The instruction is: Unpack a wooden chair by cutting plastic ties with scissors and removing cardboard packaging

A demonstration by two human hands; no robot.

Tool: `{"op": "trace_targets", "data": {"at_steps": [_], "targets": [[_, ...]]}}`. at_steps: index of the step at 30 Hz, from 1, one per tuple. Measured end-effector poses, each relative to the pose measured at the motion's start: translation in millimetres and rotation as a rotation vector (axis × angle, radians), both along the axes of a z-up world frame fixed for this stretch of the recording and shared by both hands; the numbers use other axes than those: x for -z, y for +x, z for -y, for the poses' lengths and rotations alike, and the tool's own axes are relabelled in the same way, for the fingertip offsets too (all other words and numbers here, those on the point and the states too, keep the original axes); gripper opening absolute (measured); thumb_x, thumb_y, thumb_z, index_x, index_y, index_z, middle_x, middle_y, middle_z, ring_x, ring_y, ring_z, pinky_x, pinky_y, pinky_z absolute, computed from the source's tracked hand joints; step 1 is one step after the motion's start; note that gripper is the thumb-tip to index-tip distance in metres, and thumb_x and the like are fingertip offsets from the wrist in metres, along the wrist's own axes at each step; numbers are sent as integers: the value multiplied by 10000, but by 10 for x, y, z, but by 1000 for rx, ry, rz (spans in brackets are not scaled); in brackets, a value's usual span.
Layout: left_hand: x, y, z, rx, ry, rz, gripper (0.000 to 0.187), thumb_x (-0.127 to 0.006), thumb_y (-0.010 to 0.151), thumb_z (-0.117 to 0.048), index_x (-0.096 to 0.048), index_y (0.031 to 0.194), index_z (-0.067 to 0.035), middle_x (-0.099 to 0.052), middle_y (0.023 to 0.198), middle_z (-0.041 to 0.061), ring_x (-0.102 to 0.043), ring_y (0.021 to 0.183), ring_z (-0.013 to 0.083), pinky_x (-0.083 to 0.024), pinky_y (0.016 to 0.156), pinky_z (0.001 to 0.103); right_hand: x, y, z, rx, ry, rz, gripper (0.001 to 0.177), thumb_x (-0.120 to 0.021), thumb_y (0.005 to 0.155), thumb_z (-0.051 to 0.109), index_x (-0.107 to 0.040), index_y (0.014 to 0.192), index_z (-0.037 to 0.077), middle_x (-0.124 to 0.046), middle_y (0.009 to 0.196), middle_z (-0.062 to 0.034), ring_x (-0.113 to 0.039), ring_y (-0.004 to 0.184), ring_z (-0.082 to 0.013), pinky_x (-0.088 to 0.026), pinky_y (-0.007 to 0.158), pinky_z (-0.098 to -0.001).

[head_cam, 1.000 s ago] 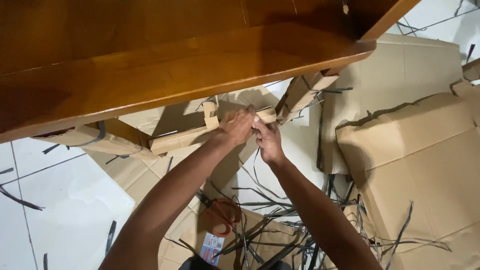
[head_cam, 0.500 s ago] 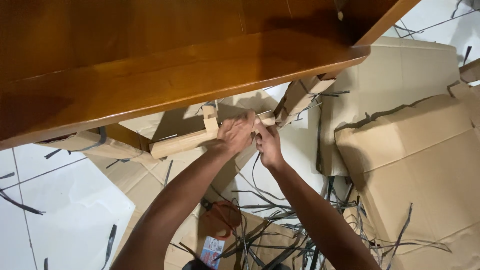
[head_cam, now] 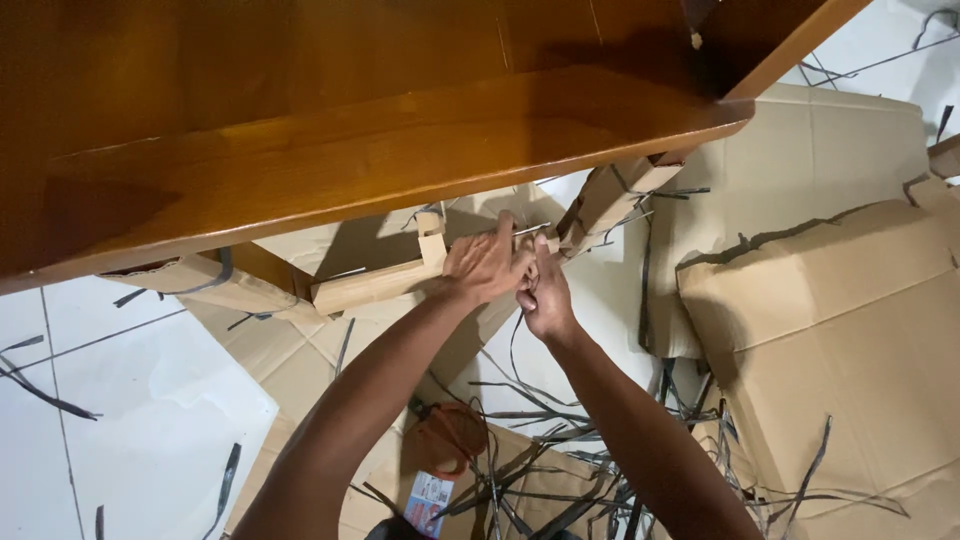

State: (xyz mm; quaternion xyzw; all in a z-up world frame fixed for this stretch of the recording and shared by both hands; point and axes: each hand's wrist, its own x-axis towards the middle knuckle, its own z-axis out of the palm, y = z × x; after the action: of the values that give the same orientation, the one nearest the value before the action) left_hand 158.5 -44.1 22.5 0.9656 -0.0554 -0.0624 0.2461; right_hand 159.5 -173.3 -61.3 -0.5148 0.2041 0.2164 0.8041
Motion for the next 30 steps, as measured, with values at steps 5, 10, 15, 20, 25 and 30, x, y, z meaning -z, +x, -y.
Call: {"op": "trace_targets", "data": {"at_steps": [5,10,15,20,25,30], "targets": [[13,27,80,-145,-7,-26,559,-291,1029,-515,-480,1269,-47,-761,850,162,-775,824,343,-577,753,485,-34,25,-3,-164,-63,-62,538,-466,975,745,-539,937,213,-372,741,89,-417,600,-68,-187,357,-129],[-60,144,73,-244,-101,-132,637,-293,1023,-572,-653,1155,-63,-778,977,184,-755,981,397,-562,857,541,34,51,35,-189,-13,-39,549,-494,954,759,-590,929,219,-421,714,94,-347,502,-39,-193,338,-132],[200,166,50,-249,-128,-122,459,-316,1012,-508,-676,1102,-237,-773,953,108,-748,981,373,-562,850,516,-124,22,-9,-160,-4,-69,487,-503,1008,677,-513,873,209,-358,703,65,-306,470,-57,-153,359,-158],[302,134,-14,-174,-150,44,302,-386,1025,-380,-615,1184,-265,-731,1009,130,-755,937,356,-596,780,542,-302,-52,-5,-156,-104,-43,497,-525,1031,626,-379,801,211,-204,670,96,-210,448,-49,-152,349,-176],[232,33,-75,-83,-170,121,325,-349,1053,-357,-623,1134,-202,-693,1026,110,-747,944,353,-603,766,526,-257,-204,-39,-137,-308,81,387,-534,1057,515,-428,839,212,-252,609,108,-264,431,-40,-207,358,-186],[279,10,-53,-99,-109,95,230,-398,1047,-404,-584,1066,-269,-667,1055,21,-733,983,295,-608,825,522,-23,-163,152,-164,-523,356,257,-497,1078,327,-605,938,140,-433,743,24,-436,676,-90,-373,571,-248]]}}
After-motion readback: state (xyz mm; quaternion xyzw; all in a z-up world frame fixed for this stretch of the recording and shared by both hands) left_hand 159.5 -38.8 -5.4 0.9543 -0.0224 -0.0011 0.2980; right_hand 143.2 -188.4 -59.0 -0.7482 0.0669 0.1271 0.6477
